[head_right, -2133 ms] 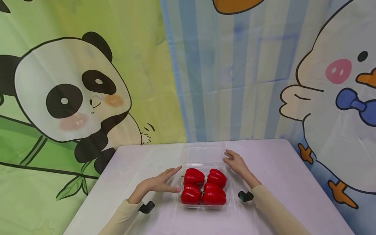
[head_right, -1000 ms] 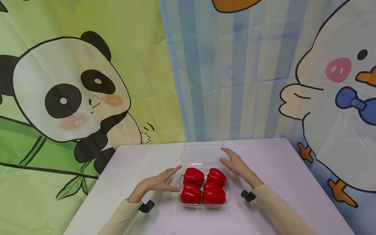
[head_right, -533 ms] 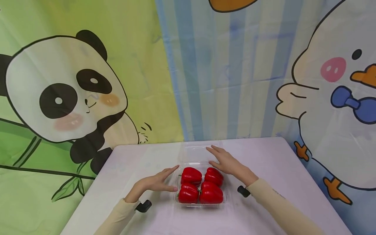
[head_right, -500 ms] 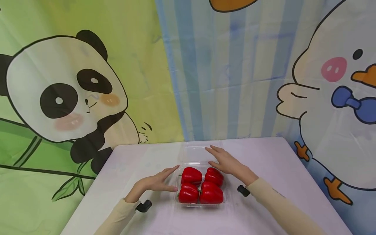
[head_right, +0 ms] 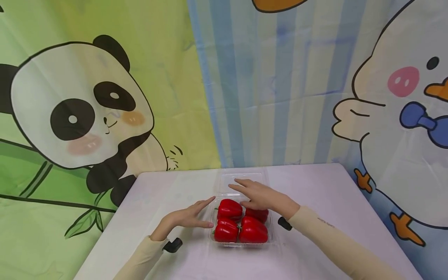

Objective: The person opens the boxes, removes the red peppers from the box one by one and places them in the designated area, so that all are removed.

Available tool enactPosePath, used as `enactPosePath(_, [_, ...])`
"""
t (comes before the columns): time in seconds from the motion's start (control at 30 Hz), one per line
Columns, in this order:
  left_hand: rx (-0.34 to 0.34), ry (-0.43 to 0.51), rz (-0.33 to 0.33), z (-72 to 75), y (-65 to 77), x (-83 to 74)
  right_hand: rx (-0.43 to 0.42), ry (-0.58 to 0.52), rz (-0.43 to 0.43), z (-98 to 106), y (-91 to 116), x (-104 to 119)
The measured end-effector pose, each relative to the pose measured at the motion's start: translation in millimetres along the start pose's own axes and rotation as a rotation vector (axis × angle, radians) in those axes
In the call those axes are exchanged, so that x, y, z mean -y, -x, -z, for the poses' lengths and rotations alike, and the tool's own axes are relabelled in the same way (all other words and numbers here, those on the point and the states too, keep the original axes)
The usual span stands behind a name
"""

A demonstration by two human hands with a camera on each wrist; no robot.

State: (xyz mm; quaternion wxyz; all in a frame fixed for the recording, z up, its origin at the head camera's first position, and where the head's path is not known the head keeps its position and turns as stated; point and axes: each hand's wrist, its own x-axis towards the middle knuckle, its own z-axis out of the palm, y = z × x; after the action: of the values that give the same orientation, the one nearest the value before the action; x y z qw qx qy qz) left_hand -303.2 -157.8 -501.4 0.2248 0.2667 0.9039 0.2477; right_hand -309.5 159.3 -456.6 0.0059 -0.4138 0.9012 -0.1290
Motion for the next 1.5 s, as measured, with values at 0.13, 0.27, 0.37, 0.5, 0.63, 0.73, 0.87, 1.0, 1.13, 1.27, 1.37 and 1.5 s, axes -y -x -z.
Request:
enactPosePath(0.13, [0.004,0.003,0.003,0.1,-0.9,0.5,0.064,0.0,0.029,0,-4,6])
enactPosePath(0.27, [0.007,0.002,0.009,0.3,-1.8,1.5,0.143,0.006,0.044,-1,-8,13])
enactPosePath(0.37, [0.009,-0.001,0.013,0.6,-2.7,2.1,0.202,0.014,0.044,0,-13,19])
enactPosePath(0.5, [0.011,-0.002,0.012,0.3,-4.1,2.4,0.284,0.02,0.011,0,-19,26])
enactPosePath(0.63, [0.015,-0.001,0.0,-1.4,-6.7,2.7,0.355,0.041,-0.037,-2,-24,33])
enactPosePath(0.73, [0.016,-0.001,-0.003,-2.5,-8.6,3.1,0.387,0.072,-0.064,-5,-27,36])
enactPosePath(0.87, [0.017,-0.004,0.001,-2.7,-8.6,3.8,0.411,0.081,-0.08,-7,-31,38])
enactPosePath(1.0, [0.02,-0.008,0.002,-2.0,-6.9,4.4,0.443,0.083,-0.084,-8,-34,40])
enactPosePath(1.13, [0.018,-0.009,0.005,-1.5,-5.3,4.5,0.462,0.099,-0.073,-8,-36,40])
enactPosePath(1.27, [0.018,-0.002,0.015,-1.1,-4.4,4.4,0.461,0.134,-0.046,-10,-38,40])
enactPosePath(1.37, [0.02,0.005,0.019,-0.9,-3.9,4.7,0.449,0.154,-0.028,-13,-39,40])
enactPosePath(1.5, [0.021,0.013,0.021,-1.0,-3.4,6.0,0.423,0.175,0.0,-17,-40,39])
